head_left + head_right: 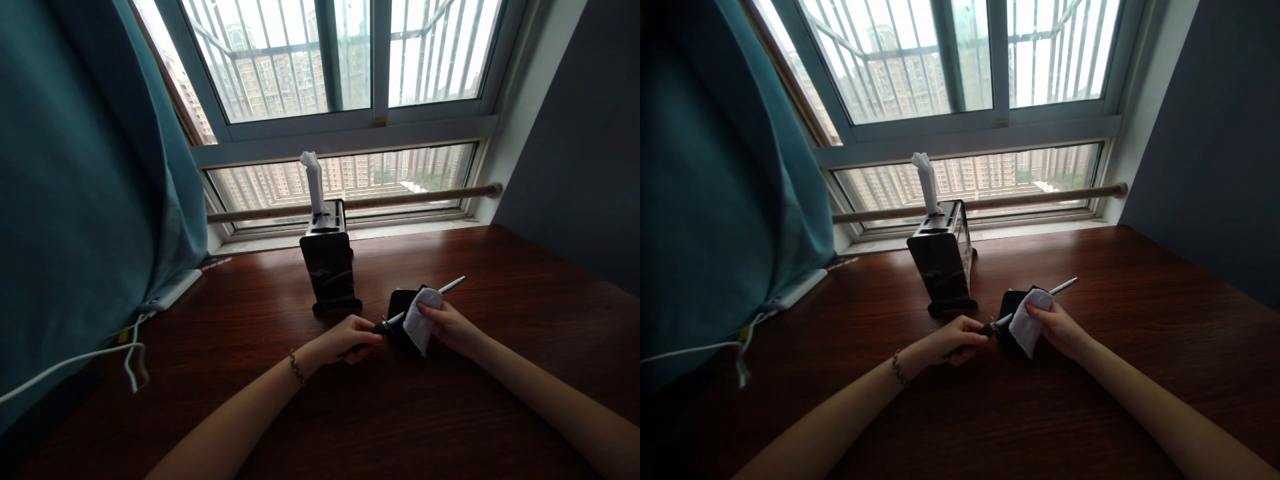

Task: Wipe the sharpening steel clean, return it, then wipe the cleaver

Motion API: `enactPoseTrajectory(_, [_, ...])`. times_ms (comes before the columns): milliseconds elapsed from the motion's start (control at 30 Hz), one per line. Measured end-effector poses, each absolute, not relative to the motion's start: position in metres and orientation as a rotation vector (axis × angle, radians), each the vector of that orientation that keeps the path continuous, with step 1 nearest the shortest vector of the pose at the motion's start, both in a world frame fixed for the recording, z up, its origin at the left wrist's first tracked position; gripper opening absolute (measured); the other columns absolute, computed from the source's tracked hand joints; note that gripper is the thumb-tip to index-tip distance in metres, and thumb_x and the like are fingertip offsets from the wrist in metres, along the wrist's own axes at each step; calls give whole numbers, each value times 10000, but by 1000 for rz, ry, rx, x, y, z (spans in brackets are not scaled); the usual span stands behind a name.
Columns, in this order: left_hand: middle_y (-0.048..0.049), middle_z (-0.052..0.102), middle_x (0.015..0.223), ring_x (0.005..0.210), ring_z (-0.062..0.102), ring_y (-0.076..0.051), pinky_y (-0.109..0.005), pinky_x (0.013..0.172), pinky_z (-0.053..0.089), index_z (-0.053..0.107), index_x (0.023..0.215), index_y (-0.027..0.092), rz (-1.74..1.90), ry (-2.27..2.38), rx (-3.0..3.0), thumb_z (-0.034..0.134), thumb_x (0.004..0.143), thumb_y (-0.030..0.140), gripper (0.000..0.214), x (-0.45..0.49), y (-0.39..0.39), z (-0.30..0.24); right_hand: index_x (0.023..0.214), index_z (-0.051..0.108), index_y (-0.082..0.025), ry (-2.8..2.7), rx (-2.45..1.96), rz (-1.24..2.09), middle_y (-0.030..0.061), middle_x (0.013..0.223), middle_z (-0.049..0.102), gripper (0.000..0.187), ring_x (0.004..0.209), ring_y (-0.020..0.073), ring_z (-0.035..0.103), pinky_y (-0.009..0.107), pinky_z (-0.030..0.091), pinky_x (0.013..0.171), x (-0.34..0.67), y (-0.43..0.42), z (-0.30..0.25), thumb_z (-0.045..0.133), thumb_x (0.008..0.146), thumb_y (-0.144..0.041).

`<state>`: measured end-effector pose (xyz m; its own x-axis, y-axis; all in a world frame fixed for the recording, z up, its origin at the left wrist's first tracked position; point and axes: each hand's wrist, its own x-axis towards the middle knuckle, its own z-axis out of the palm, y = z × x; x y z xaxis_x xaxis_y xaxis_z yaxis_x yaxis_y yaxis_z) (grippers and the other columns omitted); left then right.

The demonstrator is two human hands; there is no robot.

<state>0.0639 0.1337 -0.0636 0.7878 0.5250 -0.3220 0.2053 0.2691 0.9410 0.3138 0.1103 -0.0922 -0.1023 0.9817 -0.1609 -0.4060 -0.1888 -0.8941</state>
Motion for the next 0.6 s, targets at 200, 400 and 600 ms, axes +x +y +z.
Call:
enactPoseTrajectory(200, [77,405,478,324,304,-34,-157,287,196,514,745,148,237,686,1313,671,715,420,316,64,133,-63,814,627,-185,-821,-982,1558,42,811,675,306,771,220,638,353,503,760,312,109,-89,799,607,-331])
enactPoseTrajectory(400, [71,419,491,326,303,-36,-157,289,178,492,742,153,247,665,1294,652,736,436,326,65,135,-66,807,626,-178,-809,-986,1562,38,786,673,317,746,210,638,341,512,743,311,108,-88,808,594,-327])
enactPoseTrajectory(600, [58,427,450,295,313,-56,-167,290,185,467,768,159,221,755,1223,501,778,621,464,68,137,-69,813,622,-179,-820,-976,1569,42,802,675,300,751,212,640,338,508,741,312,109,-89,796,614,-321])
